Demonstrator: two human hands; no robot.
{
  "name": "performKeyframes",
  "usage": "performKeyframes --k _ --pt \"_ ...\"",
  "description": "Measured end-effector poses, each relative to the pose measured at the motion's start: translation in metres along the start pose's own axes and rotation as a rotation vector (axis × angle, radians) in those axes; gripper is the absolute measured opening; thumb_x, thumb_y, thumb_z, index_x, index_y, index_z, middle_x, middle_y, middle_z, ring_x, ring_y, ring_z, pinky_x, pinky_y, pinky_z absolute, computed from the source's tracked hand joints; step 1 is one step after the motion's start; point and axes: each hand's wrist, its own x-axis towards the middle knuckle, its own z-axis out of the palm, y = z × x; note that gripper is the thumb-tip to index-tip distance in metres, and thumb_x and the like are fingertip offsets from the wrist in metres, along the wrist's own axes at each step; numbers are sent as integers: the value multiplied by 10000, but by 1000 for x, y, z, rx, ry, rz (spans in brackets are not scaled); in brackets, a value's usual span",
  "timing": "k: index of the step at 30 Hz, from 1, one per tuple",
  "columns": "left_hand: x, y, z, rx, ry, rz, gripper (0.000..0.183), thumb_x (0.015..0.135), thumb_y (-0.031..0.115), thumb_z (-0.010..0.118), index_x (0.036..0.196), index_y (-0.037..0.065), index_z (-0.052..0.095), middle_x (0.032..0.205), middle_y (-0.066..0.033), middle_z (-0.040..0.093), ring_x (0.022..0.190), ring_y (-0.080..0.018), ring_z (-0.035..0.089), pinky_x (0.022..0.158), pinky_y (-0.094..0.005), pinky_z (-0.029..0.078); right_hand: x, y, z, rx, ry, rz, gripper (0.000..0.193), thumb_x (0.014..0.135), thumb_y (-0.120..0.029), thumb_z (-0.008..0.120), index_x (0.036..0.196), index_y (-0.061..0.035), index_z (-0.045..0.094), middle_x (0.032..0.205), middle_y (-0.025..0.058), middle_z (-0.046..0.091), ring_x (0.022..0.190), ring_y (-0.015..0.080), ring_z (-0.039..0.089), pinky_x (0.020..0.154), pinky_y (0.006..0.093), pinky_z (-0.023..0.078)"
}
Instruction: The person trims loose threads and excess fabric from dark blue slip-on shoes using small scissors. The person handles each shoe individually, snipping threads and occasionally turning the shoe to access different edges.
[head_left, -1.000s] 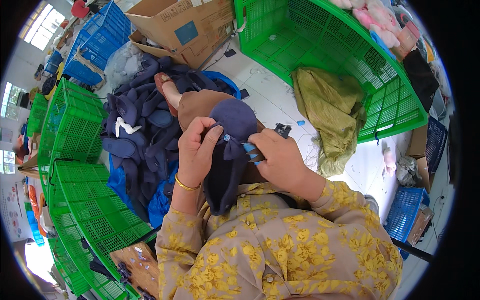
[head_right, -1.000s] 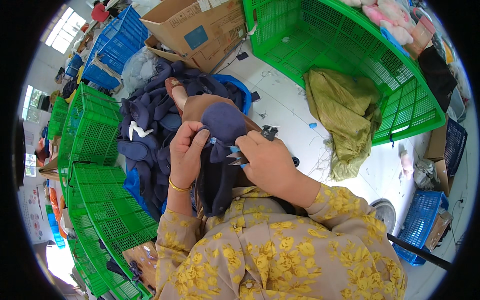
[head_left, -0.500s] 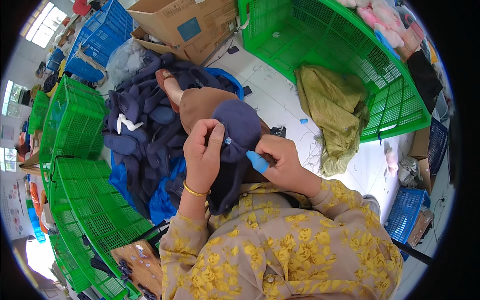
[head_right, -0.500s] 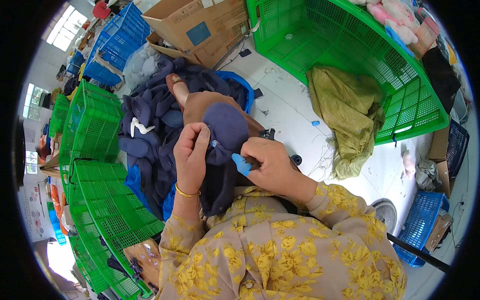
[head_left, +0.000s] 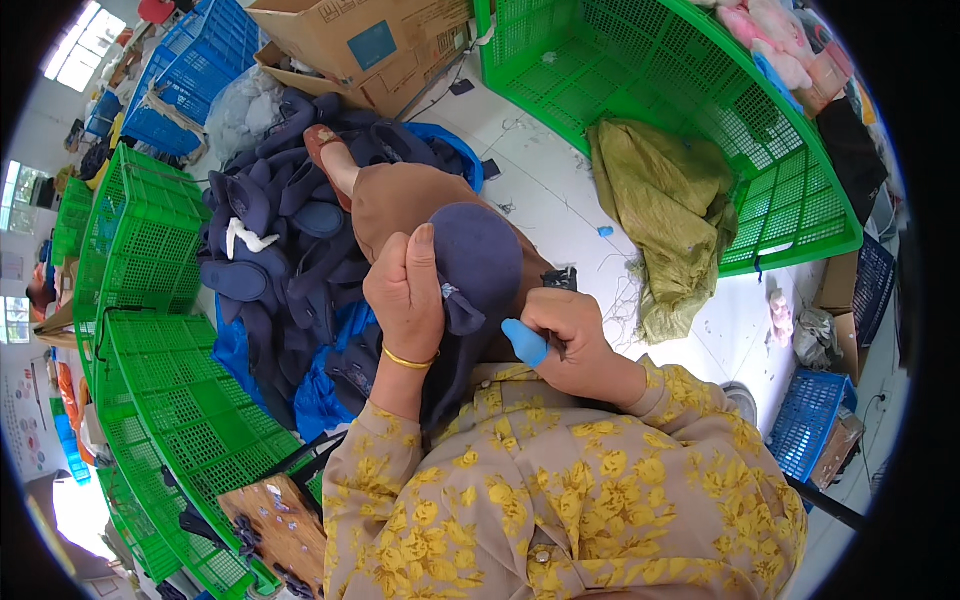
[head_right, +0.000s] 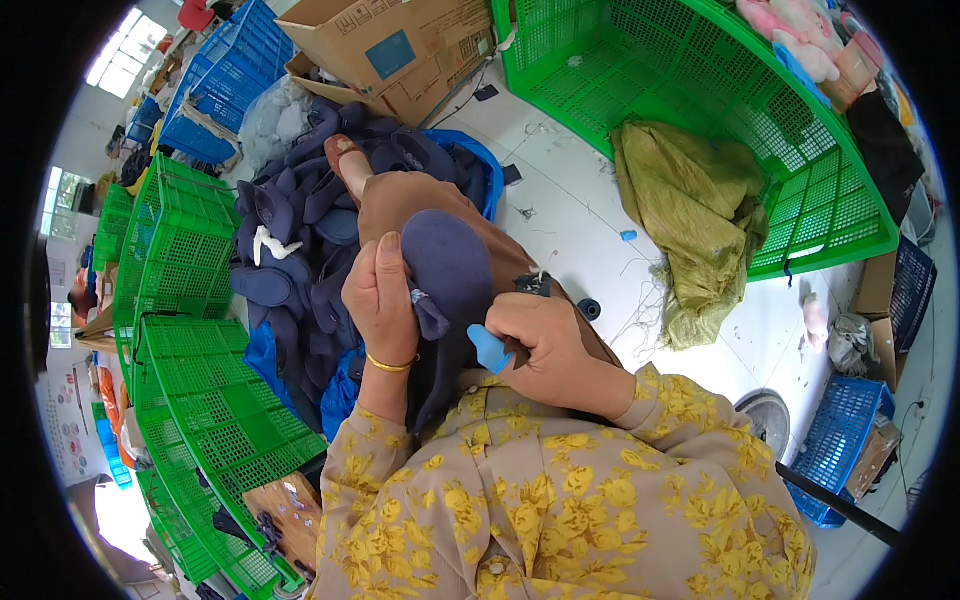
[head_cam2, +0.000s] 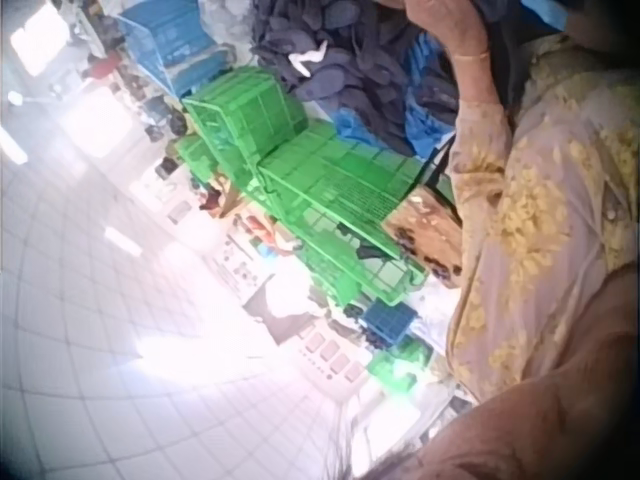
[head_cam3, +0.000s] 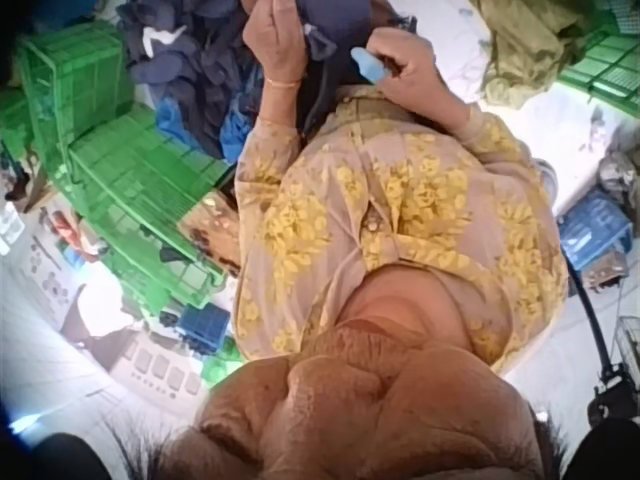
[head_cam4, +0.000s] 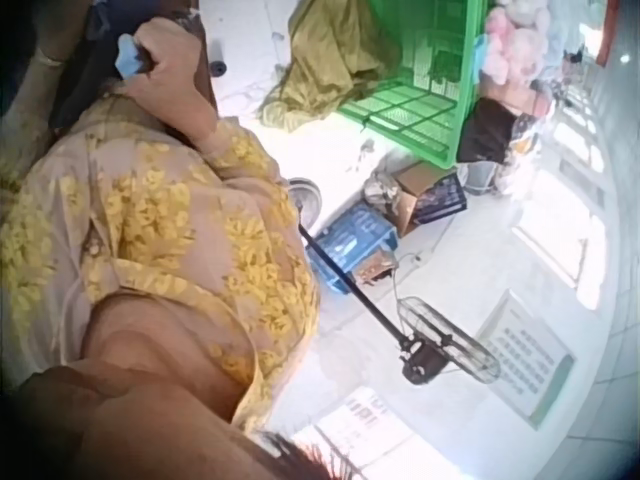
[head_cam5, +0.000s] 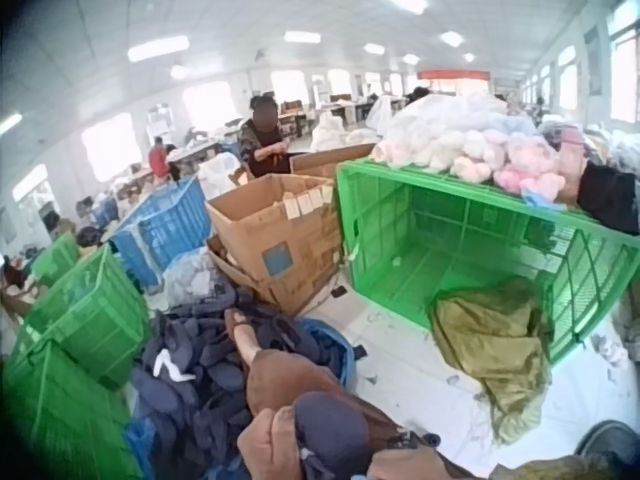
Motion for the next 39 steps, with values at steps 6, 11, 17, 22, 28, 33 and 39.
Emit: performKeyframes --k 6,11,17,22,28,33,39 --pt "3 3 0 63 51 103 240 925 97 613 737 22 483 676 -70 434 603 -138 388 536 -277 340 2 8 5 296 0 199 291 925 -134 616 694 -37 467 626 -27 383 580 54 326 517 248 277" --pt "-5 32 -25 246 -83 460 158 806 48 715 893 27 584 811 -89 520 705 -250 518 640 -305 435 6 19 8 652 36 435 290 953 -187 599 708 -73 493 674 -81 388 627 18 318 556 219 278" --pt "-12 29 -27 328 -229 456 179 783 23 716 930 10 615 832 -115 581 740 -264 585 665 -314 476 16 28 8 887 49 461 197 945 -156 590 781 -80 511 646 -46 426 590 54 374 560 230 320" --pt "-15 23 -26 -363 -192 -324 136 957 110 576 1001 -14 611 796 -28 603 660 -90 556 611 -226 467 31 30 10 954 100 496 190 931 -110 583 761 -73 506 606 -21 431 549 80 369 541 256 314" --pt "-17 22 -21 -490 -115 -392 149 950 137 593 997 -4 607 774 -41 603 662 -95 576 592 -245 497 35 13 5 370 256 374 85 952 -115 570 905 -62 524 720 -47 458 633 64 413 612 220 375" --pt "-12 23 -22 -511 -138 -451 152 944 137 600 987 -9 608 773 -45 602 647 -96 575 572 -244 497 18 -6 3 106 89 302 78 944 -73 557 1015 -48 536 724 8 481 644 75 439 593 236 394" --pt "-9 26 -24 -603 -148 -532 137 943 131 597 963 -5 604 779 -40 588 634 -93 563 562 -247 495 25 -16 12 -32 -48 345 163 834 -12 615 993 -30 584 784 110 615 662 213 584 615 314 460"
